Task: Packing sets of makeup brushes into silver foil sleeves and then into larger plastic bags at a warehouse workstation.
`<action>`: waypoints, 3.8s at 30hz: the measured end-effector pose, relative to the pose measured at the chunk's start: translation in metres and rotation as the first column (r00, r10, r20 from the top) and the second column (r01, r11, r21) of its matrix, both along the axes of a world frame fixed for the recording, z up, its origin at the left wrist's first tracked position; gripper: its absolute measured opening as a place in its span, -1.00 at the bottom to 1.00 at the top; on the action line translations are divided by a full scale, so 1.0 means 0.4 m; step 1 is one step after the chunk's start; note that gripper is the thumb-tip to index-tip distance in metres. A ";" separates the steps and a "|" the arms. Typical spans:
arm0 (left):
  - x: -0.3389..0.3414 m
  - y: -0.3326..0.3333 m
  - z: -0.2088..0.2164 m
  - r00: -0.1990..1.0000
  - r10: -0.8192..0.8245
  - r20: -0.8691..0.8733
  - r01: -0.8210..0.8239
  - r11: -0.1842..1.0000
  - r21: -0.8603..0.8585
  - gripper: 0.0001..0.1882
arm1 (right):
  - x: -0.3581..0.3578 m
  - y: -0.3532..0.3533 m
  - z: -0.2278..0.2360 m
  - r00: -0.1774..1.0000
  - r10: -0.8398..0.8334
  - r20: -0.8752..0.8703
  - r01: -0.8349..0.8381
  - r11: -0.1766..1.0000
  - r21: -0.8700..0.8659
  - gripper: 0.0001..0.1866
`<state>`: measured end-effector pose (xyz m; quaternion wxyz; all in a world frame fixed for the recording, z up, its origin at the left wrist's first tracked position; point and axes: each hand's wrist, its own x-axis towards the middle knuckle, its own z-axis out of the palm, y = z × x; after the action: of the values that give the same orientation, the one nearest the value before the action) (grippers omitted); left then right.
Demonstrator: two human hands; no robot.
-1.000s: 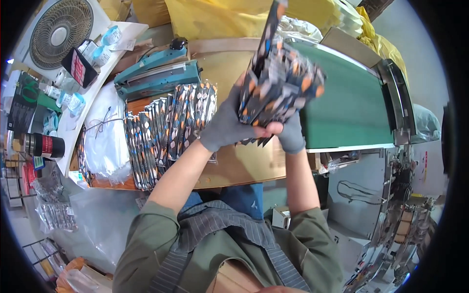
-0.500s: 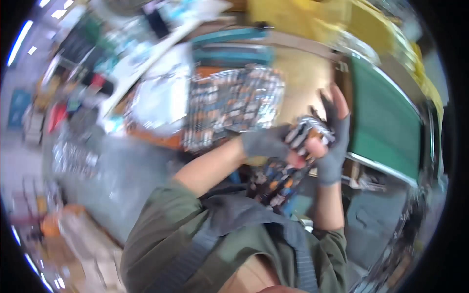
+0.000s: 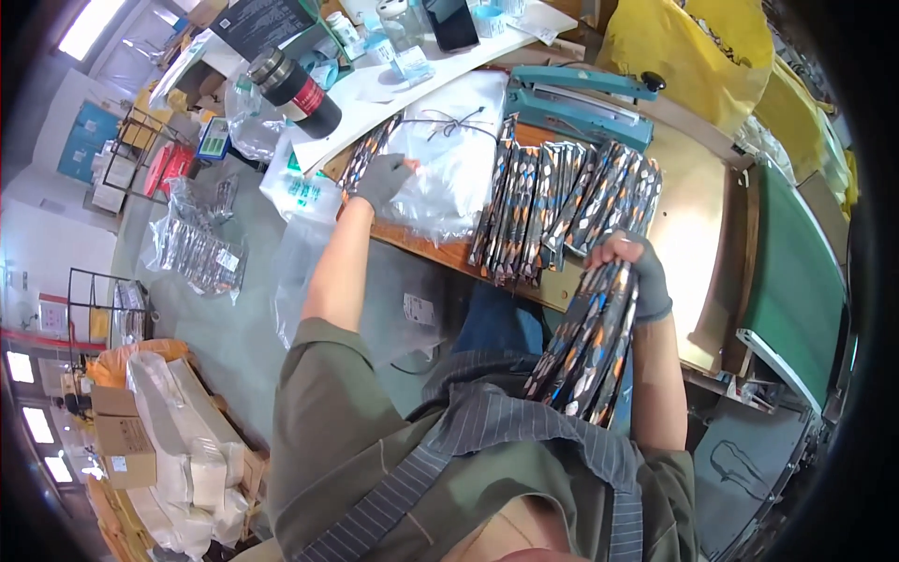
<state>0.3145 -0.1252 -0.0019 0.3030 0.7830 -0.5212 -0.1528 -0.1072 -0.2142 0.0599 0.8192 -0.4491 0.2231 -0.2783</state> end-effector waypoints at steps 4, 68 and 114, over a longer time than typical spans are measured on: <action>-0.160 -0.068 0.160 0.915 -0.088 -0.393 -0.107 0.888 -0.447 -0.70 | 0.015 -0.003 -0.005 0.989 0.073 -0.126 -0.087 0.991 -0.106 -0.51; -0.906 -0.239 0.627 0.482 -0.788 -0.384 0.795 0.577 -0.186 -0.77 | -0.465 -0.021 0.480 0.582 -0.794 0.174 -0.010 -0.221 -0.975 -0.60; -0.375 -0.469 0.054 0.559 0.109 -0.822 0.113 0.972 0.206 -0.60 | 0.026 -0.504 -0.148 0.527 -0.725 -0.443 0.416 0.675 -0.610 -0.05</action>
<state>0.1646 -0.3126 0.0195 0.4170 0.6485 -0.2965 -0.5636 -0.0968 -0.4160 0.0008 0.4212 -0.5826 0.5658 -0.4037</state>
